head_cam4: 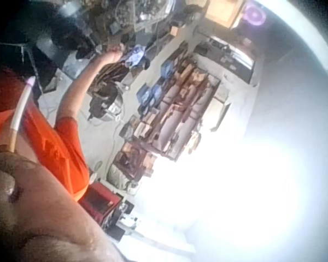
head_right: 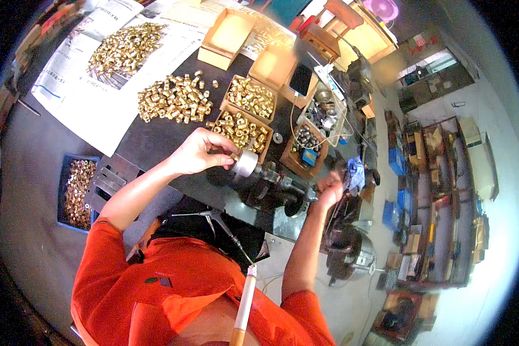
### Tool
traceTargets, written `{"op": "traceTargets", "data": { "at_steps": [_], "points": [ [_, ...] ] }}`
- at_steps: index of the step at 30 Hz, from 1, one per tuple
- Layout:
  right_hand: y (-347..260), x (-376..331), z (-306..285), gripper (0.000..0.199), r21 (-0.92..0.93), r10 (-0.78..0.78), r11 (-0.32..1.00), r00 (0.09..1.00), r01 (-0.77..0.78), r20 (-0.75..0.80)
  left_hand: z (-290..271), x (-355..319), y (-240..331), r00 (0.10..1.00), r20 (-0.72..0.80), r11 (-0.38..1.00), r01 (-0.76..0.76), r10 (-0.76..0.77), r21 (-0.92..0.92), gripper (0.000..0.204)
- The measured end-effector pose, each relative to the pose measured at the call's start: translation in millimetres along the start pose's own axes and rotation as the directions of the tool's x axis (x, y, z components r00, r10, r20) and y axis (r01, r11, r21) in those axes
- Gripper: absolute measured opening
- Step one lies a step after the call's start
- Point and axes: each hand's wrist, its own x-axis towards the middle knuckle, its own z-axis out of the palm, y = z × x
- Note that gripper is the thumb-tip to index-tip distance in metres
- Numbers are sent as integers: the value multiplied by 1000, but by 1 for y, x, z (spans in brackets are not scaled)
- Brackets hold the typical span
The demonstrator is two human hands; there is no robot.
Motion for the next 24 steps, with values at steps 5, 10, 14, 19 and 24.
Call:
{"op": "traceTargets", "data": {
  "at_steps": [5,10,14,19,24],
  "points": [
    [61,-12,-60,21,-203,-23,979,1000,22,-2,1,2,-2,1000,-16,1000,10,-11,-20,10],
    [35,-71,-40,27,121,262,959,964,-255,-49,1,2,-4,994,-94,996,55,-61,-69,11],
    [34,-74,-41,25,136,284,954,952,-269,-112,7,4,0,990,-137,994,49,-35,101,19],
    [37,-72,-40,21,83,218,974,971,-210,-99,15,-5,-8,975,-196,958,155,-108,243,29],
    [37,-78,-51,12,39,192,981,968,-188,-159,28,-6,-12,961,-274,933,136,-42,332,31]
  ]
}}
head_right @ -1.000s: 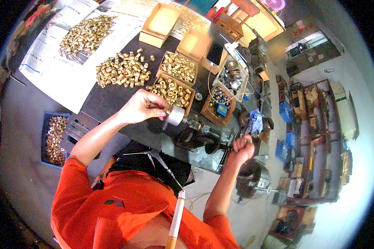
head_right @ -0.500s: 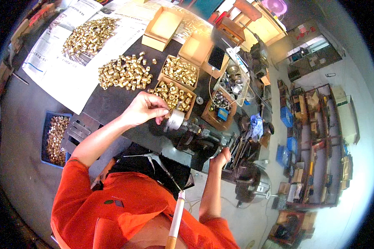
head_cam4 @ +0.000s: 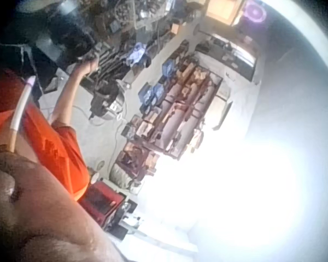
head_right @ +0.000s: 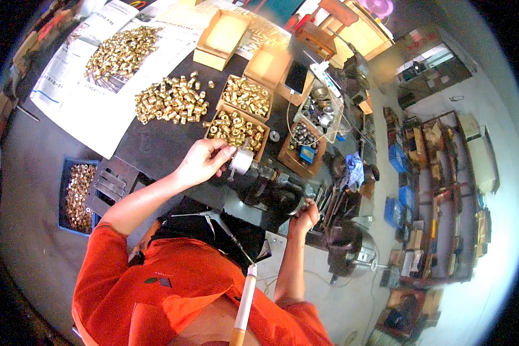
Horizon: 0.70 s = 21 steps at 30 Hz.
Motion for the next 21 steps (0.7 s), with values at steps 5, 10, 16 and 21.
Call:
{"op": "traceTargets", "data": {
  "at_steps": [5,10,16,21],
  "points": [
    [-19,-32,2,10,-1,-58,998,998,58,-33,10,0,-6,988,-117,988,-91,105,124,30],
    [-42,-49,4,15,-2,-102,995,993,102,60,13,3,-13,974,-179,984,-116,139,134,32],
    [-64,-55,13,13,20,-115,993,989,114,89,12,3,-12,995,-98,999,-26,22,-43,36],
    [-52,-51,14,13,15,-78,997,996,78,32,13,5,-19,979,-144,989,-144,147,33,36]
  ]
}}
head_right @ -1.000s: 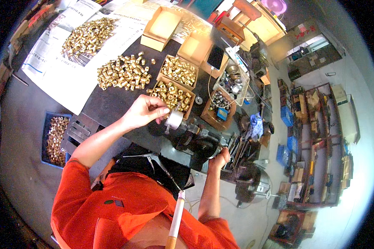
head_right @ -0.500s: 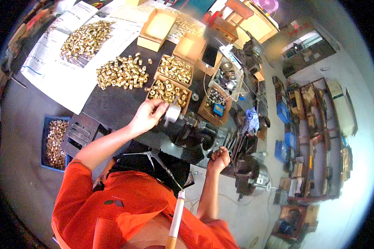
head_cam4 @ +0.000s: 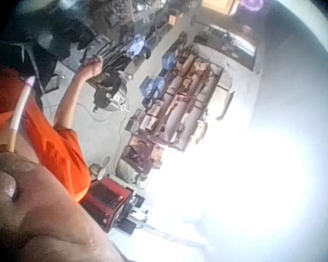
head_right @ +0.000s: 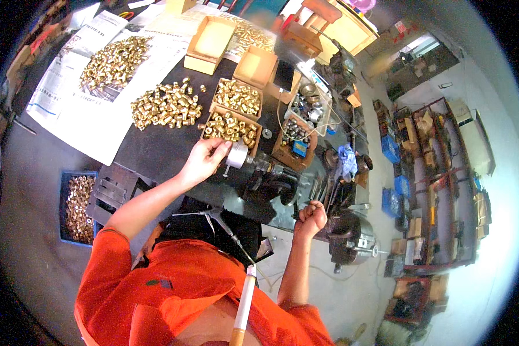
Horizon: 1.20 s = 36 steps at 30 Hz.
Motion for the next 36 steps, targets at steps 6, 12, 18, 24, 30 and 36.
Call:
{"op": "traceTargets", "data": {
  "at_steps": [6,12,18,24,30,36],
  "points": [
    [44,38,-2,13,-106,152,979,970,-174,-188,1,1,11,995,-90,998,-40,35,-49,37],
    [57,131,-3,16,-292,-201,921,957,257,208,-10,5,11,990,85,985,125,-115,-122,35],
    [-13,70,54,15,88,-343,939,918,332,197,-19,8,15,946,212,920,297,-246,-257,33],
    [-27,11,17,18,166,-270,954,957,250,110,-24,7,18,909,213,873,408,-359,-269,31],
    [33,18,-18,14,13,20,1000,1000,-20,2,-28,7,20,925,237,865,366,-298,-343,29],
    [67,69,-10,22,-86,-78,993,997,78,0,-30,29,3,939,201,919,323,-280,-227,21]
  ]
}}
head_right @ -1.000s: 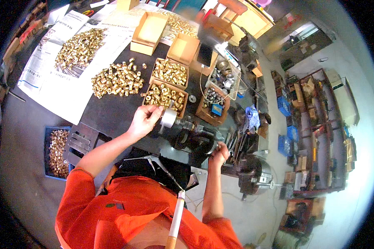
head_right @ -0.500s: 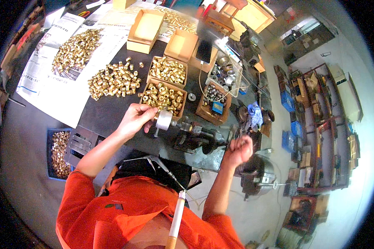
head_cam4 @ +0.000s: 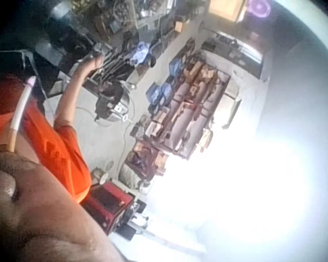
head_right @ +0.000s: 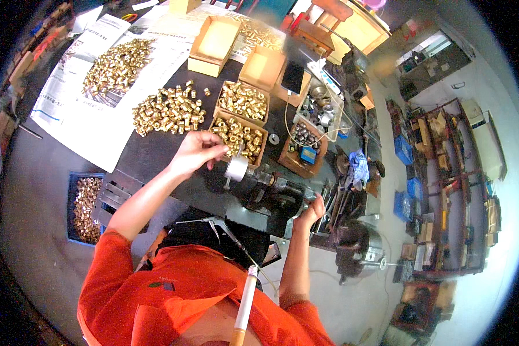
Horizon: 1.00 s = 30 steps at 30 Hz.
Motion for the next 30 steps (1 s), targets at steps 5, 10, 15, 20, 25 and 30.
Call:
{"op": "traceTargets", "data": {
  "at_steps": [5,10,15,20,25,30],
  "points": [
    [-9,-12,17,23,-12,-40,999,999,40,-26,1,46,-26,995,31,954,-101,96,284,22],
    [-18,-28,3,16,85,139,987,990,-137,-20,-28,42,-21,991,-70,982,-100,113,163,23],
    [-15,-30,-1,13,87,137,987,989,-132,-58,-96,7,-52,958,-253,744,70,137,664,16],
    [-11,-23,-5,14,81,170,983,983,-164,-67,-87,0,-60,958,-167,537,18,231,843,25],
    [-19,-31,-1,14,53,121,992,991,-118,-55,-67,36,-59,983,-28,315,-31,180,949,17],
    [-17,-31,0,13,21,105,994,991,-103,-84,-66,45,-60,995,-9,198,-11,101,980,13]
  ]
}}
